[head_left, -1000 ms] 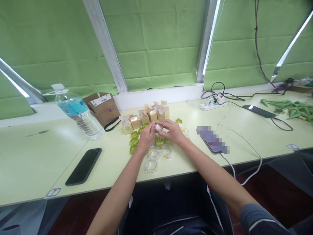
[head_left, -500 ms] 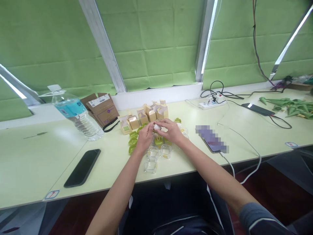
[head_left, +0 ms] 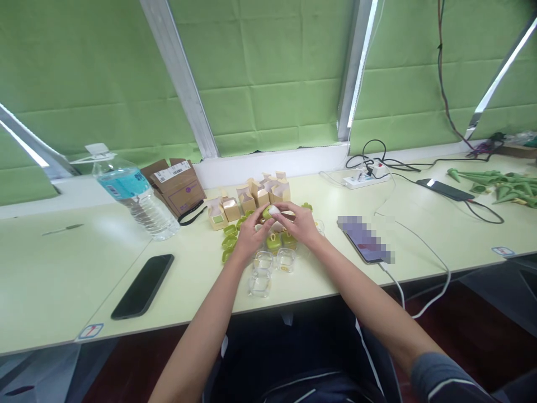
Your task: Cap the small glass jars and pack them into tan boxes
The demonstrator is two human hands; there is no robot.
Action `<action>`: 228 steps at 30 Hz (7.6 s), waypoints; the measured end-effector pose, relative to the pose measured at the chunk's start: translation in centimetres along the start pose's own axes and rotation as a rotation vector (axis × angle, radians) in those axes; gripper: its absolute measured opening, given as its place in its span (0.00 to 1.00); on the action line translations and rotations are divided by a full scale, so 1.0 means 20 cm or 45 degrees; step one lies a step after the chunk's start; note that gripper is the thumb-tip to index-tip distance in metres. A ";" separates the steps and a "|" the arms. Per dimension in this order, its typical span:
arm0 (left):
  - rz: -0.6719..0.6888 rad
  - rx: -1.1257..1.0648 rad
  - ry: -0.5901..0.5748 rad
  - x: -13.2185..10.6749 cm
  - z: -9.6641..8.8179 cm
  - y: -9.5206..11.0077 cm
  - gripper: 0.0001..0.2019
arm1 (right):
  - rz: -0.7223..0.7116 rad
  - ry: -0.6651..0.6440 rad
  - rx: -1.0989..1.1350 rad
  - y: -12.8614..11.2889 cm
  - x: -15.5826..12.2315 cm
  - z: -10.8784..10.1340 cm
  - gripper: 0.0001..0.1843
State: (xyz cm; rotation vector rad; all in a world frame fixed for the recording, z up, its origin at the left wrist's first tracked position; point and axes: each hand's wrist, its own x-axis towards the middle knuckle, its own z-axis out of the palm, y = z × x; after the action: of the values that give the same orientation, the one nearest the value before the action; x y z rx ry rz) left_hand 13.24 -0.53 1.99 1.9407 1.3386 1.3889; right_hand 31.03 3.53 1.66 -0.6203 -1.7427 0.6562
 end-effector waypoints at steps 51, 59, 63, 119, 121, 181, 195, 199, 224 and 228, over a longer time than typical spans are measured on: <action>0.015 -0.067 0.101 -0.01 -0.02 0.00 0.17 | -0.008 -0.286 -0.023 0.01 0.01 -0.08 0.26; 0.039 -0.013 0.083 -0.01 -0.01 0.01 0.14 | -0.006 -0.298 -0.005 0.02 0.01 -0.08 0.26; 0.046 0.043 0.099 0.00 -0.01 0.00 0.13 | 0.017 -0.318 -0.014 0.02 0.01 -0.08 0.28; -0.096 0.206 0.258 0.00 -0.01 -0.02 0.10 | 0.988 -0.456 -1.102 0.05 0.05 -0.39 0.27; -0.094 0.206 0.263 0.00 -0.01 -0.03 0.10 | 0.991 -0.426 -1.084 0.05 0.05 -0.40 0.25; -0.097 -0.181 0.187 0.01 0.01 -0.01 0.14 | 0.184 -0.368 0.011 0.01 0.03 -0.15 0.24; -0.021 -0.184 0.335 0.01 0.01 -0.04 0.15 | 0.378 -0.416 0.069 0.03 0.02 -0.12 0.31; -0.002 -0.152 0.376 0.01 0.01 -0.06 0.14 | 0.378 -0.419 0.072 0.03 0.02 -0.13 0.34; 0.052 0.040 0.346 0.00 0.02 0.00 0.11 | 0.384 -0.452 0.137 0.03 0.02 -0.10 0.34; 0.081 0.085 0.327 0.00 0.02 -0.01 0.10 | 0.419 -0.449 0.159 0.02 0.02 -0.10 0.34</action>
State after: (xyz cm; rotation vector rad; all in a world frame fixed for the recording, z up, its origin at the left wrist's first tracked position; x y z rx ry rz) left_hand 13.61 -0.42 1.65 1.9120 1.4637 1.6915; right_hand 32.89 4.30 1.98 -0.7453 -1.9200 1.1521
